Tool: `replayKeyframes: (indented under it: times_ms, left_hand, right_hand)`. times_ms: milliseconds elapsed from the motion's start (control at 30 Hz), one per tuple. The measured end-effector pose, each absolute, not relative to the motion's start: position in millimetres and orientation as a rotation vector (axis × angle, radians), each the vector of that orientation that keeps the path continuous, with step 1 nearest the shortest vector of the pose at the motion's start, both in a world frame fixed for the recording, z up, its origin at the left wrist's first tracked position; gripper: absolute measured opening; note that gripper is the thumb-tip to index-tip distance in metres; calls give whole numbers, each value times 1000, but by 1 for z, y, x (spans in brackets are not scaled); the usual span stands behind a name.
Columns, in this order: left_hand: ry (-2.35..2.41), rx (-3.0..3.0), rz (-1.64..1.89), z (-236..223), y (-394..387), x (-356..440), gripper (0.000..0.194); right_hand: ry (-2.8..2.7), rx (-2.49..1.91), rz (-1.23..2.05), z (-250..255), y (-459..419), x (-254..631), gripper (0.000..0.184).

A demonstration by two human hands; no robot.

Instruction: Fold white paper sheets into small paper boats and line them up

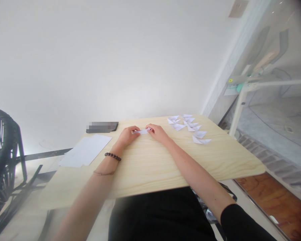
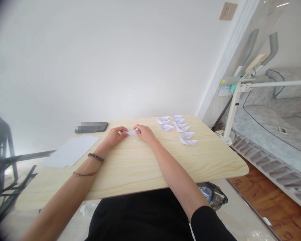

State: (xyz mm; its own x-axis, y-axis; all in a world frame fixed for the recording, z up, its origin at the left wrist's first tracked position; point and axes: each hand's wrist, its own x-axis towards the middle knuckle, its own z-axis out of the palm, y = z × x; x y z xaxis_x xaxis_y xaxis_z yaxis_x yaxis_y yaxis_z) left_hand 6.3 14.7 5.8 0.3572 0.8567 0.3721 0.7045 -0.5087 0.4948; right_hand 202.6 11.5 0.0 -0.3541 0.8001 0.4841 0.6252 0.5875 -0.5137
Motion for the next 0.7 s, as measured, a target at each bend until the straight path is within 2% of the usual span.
replayKeyframes:
  times_ms: [300,533,700]
  left_hand:
    - [1335,2441,888,4,16,6,21]
    - [1168,2490,874,8,11,10,28]
    - [1139,2527,842,14,6,14,37]
  right_hand:
    - [-2122,-1040,263,0,10,200,21]
    - [-2195,-1144,174,4,7,199,18]
    - [-2208,-1264,95,6,6,199,23]
